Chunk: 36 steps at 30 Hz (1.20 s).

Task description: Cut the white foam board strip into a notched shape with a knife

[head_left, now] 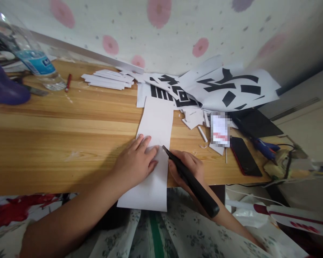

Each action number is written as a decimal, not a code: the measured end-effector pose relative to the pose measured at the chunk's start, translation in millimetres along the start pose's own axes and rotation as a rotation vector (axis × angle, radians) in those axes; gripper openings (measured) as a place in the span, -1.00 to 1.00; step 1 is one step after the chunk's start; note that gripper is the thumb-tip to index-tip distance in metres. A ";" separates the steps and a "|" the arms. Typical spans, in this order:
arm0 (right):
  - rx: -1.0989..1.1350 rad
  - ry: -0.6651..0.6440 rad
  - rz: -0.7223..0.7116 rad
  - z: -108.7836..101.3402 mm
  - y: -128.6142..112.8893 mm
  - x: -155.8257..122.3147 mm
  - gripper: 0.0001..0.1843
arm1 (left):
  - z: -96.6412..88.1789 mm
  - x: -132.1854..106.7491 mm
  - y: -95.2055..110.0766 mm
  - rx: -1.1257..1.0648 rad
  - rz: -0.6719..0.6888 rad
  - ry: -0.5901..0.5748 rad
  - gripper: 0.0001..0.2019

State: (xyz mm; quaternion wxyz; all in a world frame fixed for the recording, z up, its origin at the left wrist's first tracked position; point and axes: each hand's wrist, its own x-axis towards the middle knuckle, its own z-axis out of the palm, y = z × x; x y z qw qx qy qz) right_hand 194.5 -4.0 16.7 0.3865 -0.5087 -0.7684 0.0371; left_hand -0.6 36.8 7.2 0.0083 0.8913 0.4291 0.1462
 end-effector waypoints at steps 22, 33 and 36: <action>0.031 0.080 -0.089 -14.6 2.0 -31.8 -0.65 | -9.5 2.1 6.9 0.090 -0.030 -0.112 -0.59; 0.170 0.226 0.162 -13.7 1.5 -54.6 -0.79 | -10.2 1.0 9.0 0.019 -0.025 -0.089 -0.57; 0.342 0.198 0.363 -18.7 -0.6 -58.1 -0.78 | -10.0 -7.6 4.3 -0.021 -0.071 0.005 -0.60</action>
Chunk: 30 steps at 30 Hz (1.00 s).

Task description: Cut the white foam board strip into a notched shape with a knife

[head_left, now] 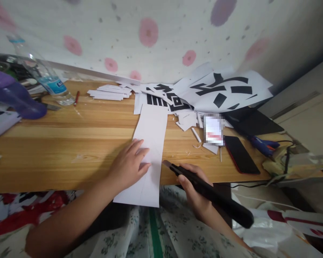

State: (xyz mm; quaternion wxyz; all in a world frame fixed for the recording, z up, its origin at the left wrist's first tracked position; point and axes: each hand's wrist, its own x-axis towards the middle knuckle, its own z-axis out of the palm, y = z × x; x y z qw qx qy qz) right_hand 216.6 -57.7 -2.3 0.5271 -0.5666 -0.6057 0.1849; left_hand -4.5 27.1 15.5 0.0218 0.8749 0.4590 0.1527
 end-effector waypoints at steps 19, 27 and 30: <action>0.683 -0.435 0.222 15.9 -21.7 -25.0 -0.55 | -6.3 -51.3 6.0 -0.424 -0.242 0.200 -0.73; 0.506 -0.400 -0.362 0.8 -53.3 -7.9 -0.63 | -21.6 -44.7 30.3 -1.574 -0.716 0.068 -0.42; 0.464 -0.438 -0.444 -2.1 -57.7 -10.8 -0.60 | -29.0 -44.1 38.7 -1.734 -0.720 0.005 -0.49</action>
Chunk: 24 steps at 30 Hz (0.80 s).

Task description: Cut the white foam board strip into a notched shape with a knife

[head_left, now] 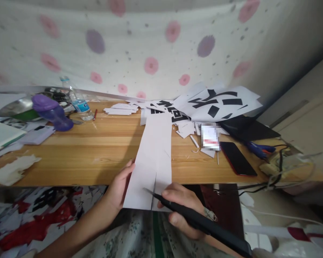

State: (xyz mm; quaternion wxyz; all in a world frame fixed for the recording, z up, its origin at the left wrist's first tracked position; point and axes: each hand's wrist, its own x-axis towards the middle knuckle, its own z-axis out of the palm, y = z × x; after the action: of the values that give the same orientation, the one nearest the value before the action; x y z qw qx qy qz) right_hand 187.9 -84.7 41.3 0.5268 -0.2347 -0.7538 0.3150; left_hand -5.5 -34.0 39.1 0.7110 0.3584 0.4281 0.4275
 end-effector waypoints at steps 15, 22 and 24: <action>-0.045 -0.021 -0.086 4.6 -13.7 -10.6 -0.56 | -9.0 -6.8 19.0 -0.403 -0.207 -0.063 -0.72; 0.358 0.128 0.218 9.8 4.3 -31.4 -0.64 | -11.7 0.8 21.8 -0.349 -0.114 -0.180 -0.59; 0.357 0.188 0.269 9.7 12.2 -37.9 -0.62 | -15.3 7.7 29.2 -0.253 -0.037 -0.078 -0.62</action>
State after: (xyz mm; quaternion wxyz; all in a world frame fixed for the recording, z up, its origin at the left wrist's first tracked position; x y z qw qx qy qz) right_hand 191.7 -104.4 5.6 0.5809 -0.2645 -0.5959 0.4873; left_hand -26.2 -13.7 56.6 0.7744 0.2743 0.3491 0.4507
